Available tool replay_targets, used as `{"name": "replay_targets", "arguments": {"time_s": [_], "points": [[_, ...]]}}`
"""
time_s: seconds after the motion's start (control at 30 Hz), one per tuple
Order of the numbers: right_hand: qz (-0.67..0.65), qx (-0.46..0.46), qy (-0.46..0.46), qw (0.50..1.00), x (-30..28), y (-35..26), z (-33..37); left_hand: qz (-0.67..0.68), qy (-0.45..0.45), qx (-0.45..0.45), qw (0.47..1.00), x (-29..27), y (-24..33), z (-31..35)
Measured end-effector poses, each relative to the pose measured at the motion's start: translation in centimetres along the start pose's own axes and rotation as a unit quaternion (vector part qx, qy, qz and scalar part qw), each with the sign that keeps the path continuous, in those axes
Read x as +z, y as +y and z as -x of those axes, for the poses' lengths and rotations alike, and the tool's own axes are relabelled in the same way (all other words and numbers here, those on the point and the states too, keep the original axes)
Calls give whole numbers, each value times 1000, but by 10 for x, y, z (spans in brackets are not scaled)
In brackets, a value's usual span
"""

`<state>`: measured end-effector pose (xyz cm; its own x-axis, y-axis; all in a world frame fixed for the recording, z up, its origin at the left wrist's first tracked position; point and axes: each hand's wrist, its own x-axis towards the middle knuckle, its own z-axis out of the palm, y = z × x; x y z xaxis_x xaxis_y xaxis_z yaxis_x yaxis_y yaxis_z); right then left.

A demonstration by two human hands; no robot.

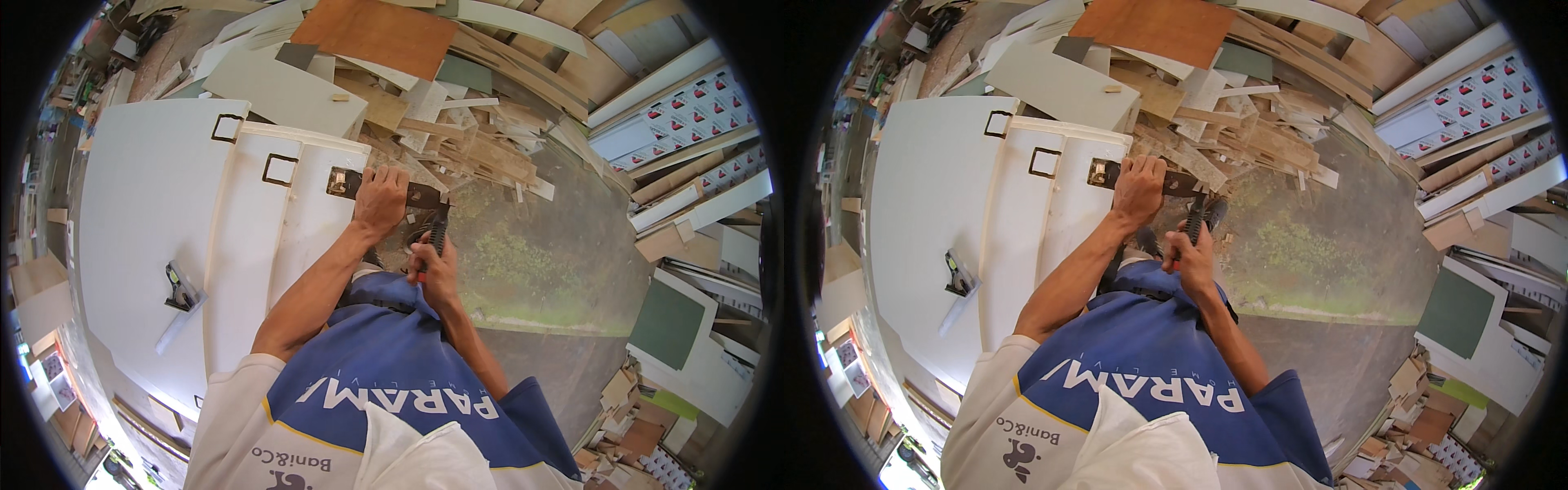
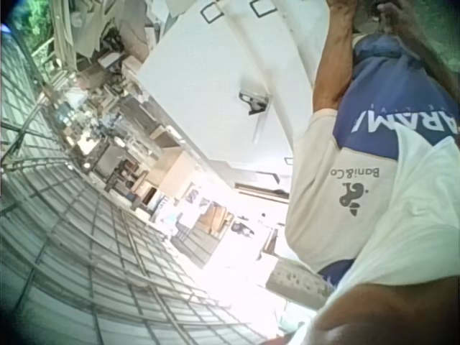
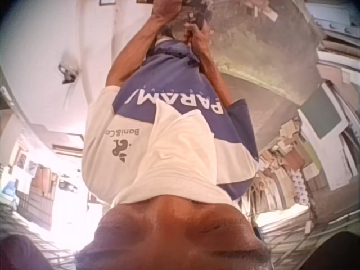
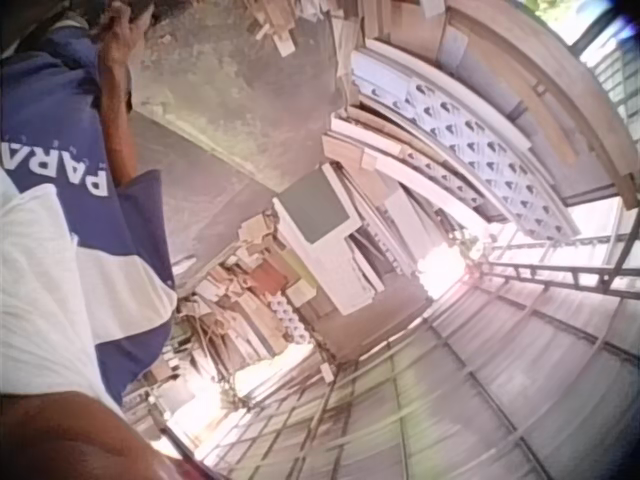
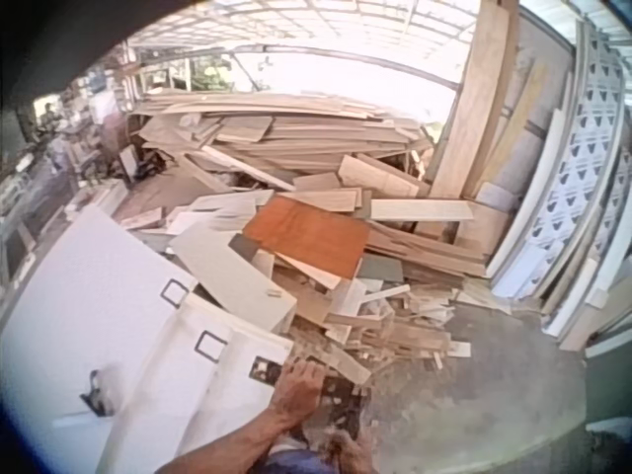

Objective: The person uses a hammer and a chisel to remove small sections of wood from a white panel, carefully striking the chisel to carve out rectangular notches.

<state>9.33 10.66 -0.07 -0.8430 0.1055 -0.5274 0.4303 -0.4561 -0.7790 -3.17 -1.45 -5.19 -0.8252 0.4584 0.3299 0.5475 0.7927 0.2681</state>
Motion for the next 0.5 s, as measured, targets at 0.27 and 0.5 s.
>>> {"name": "replay_targets", "arguments": {"time_s": [0.27,0.5], "points": [[-20,2,16,1000,-3,3,-1,29,23,-10,999,-2,2,1],[-31,-6,-7,999,1,5,-4,20,6,-11,1000,-9,1,-1]]}}
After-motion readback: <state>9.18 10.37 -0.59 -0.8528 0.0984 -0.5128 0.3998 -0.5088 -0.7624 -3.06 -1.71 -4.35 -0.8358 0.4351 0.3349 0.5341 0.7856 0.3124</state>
